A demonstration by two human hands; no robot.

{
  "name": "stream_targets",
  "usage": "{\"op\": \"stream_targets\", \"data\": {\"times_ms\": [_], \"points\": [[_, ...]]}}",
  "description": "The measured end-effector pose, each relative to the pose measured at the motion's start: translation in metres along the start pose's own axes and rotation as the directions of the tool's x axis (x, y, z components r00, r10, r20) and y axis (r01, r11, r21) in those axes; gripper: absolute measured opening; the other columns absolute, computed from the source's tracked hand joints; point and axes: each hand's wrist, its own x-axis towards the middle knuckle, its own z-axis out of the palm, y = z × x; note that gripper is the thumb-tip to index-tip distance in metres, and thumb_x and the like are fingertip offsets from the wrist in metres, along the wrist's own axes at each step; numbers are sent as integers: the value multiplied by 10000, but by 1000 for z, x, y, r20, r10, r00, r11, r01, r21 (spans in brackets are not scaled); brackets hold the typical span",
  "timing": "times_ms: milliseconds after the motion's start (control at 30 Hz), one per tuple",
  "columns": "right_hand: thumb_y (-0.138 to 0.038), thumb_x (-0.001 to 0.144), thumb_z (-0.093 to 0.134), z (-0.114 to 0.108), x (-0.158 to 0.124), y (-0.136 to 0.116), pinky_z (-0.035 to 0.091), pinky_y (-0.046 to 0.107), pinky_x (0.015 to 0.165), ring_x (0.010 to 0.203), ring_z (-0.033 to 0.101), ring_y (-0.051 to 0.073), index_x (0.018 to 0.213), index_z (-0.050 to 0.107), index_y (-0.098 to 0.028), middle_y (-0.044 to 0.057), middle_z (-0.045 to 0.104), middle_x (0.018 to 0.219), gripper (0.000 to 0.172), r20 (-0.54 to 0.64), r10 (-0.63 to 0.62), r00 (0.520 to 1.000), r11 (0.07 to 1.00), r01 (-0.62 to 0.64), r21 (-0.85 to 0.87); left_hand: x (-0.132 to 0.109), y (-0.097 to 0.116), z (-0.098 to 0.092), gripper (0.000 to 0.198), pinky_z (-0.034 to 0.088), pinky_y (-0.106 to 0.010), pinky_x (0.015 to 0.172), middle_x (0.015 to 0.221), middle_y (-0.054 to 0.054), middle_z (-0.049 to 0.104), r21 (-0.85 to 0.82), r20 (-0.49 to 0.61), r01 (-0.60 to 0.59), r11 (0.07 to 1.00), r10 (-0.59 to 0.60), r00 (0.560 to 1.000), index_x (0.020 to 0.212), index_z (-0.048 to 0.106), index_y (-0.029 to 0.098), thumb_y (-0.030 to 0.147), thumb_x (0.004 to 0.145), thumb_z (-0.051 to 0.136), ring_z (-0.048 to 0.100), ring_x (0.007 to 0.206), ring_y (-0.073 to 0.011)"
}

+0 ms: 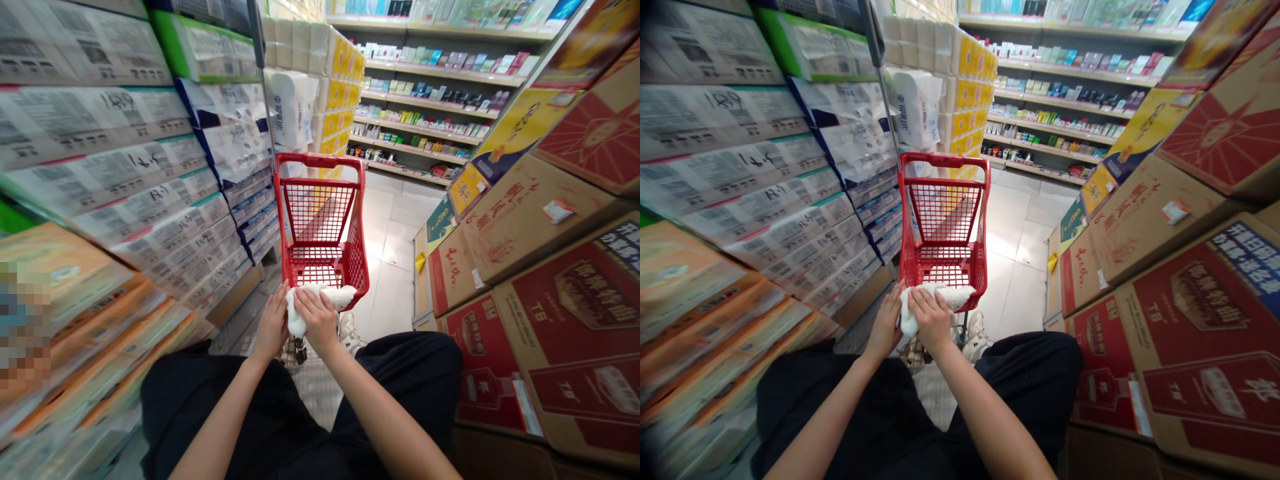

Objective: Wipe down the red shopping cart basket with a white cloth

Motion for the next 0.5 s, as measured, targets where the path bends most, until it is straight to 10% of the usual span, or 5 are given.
{"op": "stream_targets", "data": {"times_ms": [300,500], "points": [[-173,999,443,-82,-38,135,402,378,1085,1237,584,179,1332,578,-234,63,642,1309,364,35,-203,979,977,205,-60,2,0,9,756,309,-503,1170,1581,-105,305,34,-56,5,999,-3,998,1557,91,237,42,880,366,250,1475,-234],[-150,984,449,-63,-34,99,429,379,1077,1189,623,188,1309,606,-239,62,675,1257,372,-132,2,991,995,-16,-103,2,2,11,759,299,-515,1173,1591,-101,282,1,-67,31,1000,-30,997,1556,110,237,40,871,370,253,1474,-244]]}}
